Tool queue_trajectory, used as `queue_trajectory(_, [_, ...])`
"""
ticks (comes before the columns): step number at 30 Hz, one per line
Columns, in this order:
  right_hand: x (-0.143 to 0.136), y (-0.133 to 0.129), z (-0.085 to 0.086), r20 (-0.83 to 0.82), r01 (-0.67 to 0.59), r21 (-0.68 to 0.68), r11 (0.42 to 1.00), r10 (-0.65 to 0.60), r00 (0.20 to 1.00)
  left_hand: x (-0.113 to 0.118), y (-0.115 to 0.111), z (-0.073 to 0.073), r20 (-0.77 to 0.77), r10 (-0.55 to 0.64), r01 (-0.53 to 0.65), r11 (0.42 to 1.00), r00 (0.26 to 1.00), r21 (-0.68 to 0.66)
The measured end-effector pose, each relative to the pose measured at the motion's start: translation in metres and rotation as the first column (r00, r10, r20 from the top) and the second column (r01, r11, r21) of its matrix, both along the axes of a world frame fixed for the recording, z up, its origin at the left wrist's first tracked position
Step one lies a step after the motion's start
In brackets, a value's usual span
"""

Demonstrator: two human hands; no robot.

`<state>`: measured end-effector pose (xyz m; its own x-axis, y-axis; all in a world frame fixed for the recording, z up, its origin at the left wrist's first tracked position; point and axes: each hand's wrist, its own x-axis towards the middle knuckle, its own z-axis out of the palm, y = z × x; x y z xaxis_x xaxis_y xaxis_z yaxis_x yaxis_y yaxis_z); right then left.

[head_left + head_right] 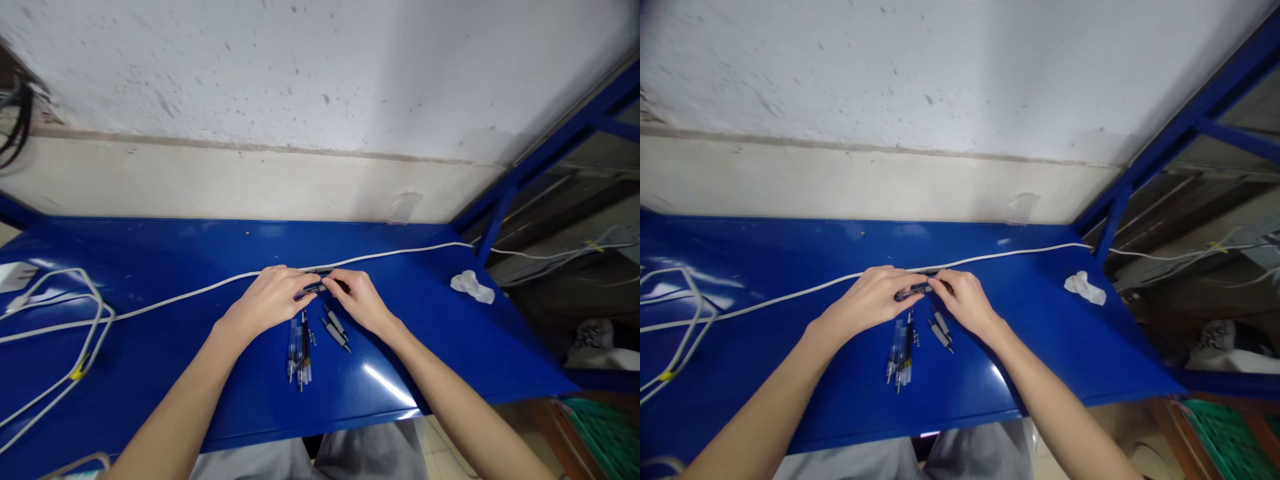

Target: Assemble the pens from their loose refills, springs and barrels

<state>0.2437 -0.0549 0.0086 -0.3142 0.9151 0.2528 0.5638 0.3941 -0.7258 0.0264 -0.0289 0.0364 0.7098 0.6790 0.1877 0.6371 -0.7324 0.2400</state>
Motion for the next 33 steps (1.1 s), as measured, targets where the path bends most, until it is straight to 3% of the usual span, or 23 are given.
queue_trajectory(7, [0.005,0.001,0.001,-0.012,-0.103,0.021,0.994,0.103,0.995,-0.004,0.001,0.001,0.022,0.031,-0.030,0.999,0.999,-0.028])
queue_trajectory(23, [0.016,0.010,-0.007,0.083,-0.171,0.106,0.980,0.162,0.983,-0.009,0.003,0.000,0.116,0.051,-0.045,0.998,0.992,-0.051])
queue_trajectory(33, [0.013,0.010,-0.008,0.150,-0.186,0.184,0.965,0.160,0.976,-0.002,-0.001,0.002,0.084,0.035,-0.030,0.998,0.996,-0.058])
